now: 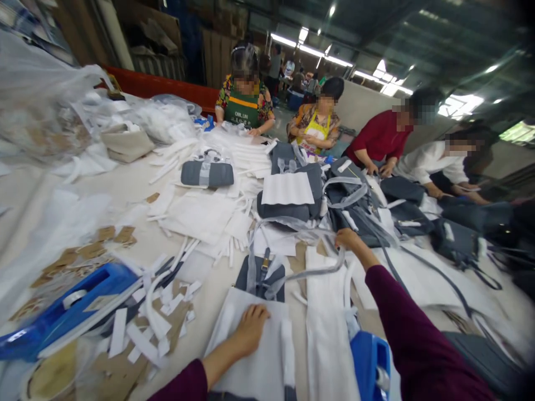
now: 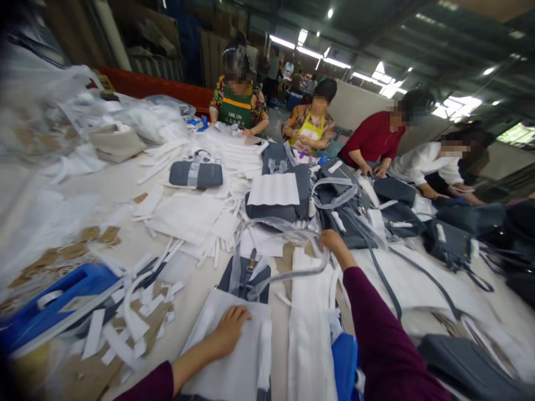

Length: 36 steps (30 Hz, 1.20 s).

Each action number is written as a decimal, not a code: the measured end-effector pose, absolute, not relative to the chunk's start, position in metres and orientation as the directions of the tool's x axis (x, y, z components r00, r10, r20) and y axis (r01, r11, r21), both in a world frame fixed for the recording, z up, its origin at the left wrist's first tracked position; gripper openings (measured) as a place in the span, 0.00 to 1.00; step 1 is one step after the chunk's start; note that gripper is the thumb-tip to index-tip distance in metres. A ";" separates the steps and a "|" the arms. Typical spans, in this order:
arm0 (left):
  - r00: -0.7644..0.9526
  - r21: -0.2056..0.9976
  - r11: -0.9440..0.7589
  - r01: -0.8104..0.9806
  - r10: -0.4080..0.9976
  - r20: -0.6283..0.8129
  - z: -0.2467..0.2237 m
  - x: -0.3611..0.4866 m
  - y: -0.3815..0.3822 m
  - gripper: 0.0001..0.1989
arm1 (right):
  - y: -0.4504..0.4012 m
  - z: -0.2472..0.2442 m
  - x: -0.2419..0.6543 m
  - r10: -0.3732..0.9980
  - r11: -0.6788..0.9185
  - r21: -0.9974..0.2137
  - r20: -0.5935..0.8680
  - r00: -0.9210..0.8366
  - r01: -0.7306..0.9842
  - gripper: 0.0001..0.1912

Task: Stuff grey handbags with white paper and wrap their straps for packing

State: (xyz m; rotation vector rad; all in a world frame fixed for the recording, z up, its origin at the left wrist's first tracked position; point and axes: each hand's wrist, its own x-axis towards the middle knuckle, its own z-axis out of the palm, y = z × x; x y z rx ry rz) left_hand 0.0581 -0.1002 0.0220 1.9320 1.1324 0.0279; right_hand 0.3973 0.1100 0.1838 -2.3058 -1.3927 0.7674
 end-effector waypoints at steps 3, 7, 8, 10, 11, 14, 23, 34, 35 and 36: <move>0.599 0.688 -0.238 0.685 0.722 -0.347 0.026 0.057 -0.101 0.29 | 0.087 0.224 0.411 0.871 -0.490 -0.622 -0.377 0.315 0.610 0.06; 0.600 0.729 -0.208 0.653 0.729 -0.330 0.034 0.056 -0.101 0.27 | 0.043 0.288 0.403 0.925 -0.365 -0.860 -0.290 0.247 0.357 0.10; 0.598 0.742 -0.196 0.642 0.733 -0.324 0.037 0.055 -0.101 0.26 | 0.030 0.303 0.398 0.941 -0.303 -0.916 -0.243 0.237 0.263 0.12; 0.596 0.767 -0.181 0.615 0.744 -0.302 0.042 0.055 -0.102 0.24 | 0.005 0.326 0.383 0.959 -0.195 -0.974 -0.166 0.227 0.112 0.12; 0.597 0.782 -0.176 0.597 0.749 -0.287 0.044 0.054 -0.103 0.23 | -0.008 0.335 0.375 0.963 -0.165 -0.984 -0.146 0.225 0.070 0.11; 0.573 0.838 -0.124 0.532 0.781 -0.248 0.044 0.054 -0.101 0.19 | -0.041 0.348 0.352 0.968 -0.117 -0.993 -0.118 0.220 -0.018 0.09; 0.111 0.886 0.181 0.426 0.962 -0.250 0.045 0.073 -0.046 0.20 | -0.059 0.372 0.294 0.986 -0.033 -0.999 -0.034 0.162 -0.007 0.06; 0.151 0.896 0.424 0.128 0.885 -0.440 0.036 0.096 -0.043 0.04 | -0.016 0.406 0.267 0.992 0.083 -0.967 0.104 0.077 0.239 0.05; 0.177 0.895 0.435 0.101 0.877 -0.447 0.035 0.095 -0.043 0.03 | -0.011 0.407 0.270 0.990 0.090 -0.965 0.114 0.084 0.247 0.05; 0.205 0.892 0.444 0.078 0.869 -0.451 0.035 0.095 -0.042 0.03 | -0.006 0.407 0.273 0.988 0.094 -0.963 0.121 0.093 0.251 0.05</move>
